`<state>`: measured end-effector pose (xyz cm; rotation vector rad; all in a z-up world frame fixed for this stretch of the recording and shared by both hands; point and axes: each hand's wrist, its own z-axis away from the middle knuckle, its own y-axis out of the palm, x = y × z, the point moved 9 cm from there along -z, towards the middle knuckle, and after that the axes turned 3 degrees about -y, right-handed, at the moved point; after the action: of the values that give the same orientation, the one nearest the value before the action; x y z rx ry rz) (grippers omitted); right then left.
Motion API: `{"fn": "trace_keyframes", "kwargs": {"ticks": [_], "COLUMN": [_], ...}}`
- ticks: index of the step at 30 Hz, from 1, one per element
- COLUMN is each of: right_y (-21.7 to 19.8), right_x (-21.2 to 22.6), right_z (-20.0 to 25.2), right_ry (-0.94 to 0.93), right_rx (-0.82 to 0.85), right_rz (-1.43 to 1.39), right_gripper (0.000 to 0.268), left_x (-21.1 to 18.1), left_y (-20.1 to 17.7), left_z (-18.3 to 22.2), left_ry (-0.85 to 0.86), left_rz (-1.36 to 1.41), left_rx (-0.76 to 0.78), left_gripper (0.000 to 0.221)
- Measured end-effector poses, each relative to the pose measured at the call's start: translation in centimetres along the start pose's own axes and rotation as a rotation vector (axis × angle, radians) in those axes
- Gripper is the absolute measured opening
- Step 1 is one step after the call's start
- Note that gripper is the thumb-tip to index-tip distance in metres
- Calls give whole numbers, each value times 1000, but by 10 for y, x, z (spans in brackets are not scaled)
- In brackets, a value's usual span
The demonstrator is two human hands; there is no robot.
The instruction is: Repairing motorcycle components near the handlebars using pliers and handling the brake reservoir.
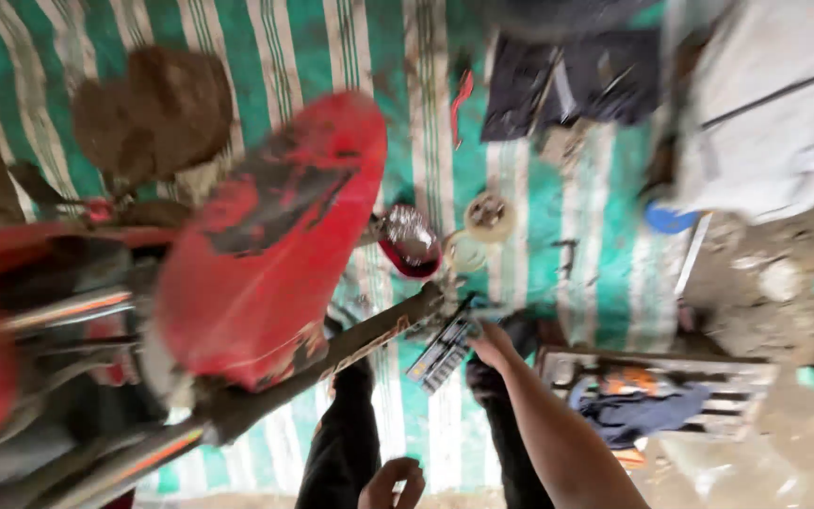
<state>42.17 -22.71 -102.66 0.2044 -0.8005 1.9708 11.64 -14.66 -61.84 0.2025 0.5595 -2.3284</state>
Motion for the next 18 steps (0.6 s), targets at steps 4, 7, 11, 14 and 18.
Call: {"fn": "trace_keyframes", "kwargs": {"ticks": [4, 7, 11, 14, 18], "right_y": [-110, -228, -322, -350, -346], "right_x": [-32, -44, 36, 117, 263], "right_z": [210, 383, 521, 554, 552], "right_ry": [-106, 598, 787, 668, 417], "right_rx": [47, 207, 205, 151, -1], "right_rz": [313, -295, -784, -654, -571], "right_gripper": [48, 70, 52, 54, 59], "left_x": [39, -20, -13, -56, -92], "left_y": [25, -48, -195, -297, -379], "left_z": [103, 204, 287, 353, 375], "left_ry": [48, 132, 55, 231, 535], "left_rz": [1060, 396, 250, 250, 422], "left_rx": [898, 625, -152, -400, -494], "left_gripper": [47, 43, 45, 39, 37]}}
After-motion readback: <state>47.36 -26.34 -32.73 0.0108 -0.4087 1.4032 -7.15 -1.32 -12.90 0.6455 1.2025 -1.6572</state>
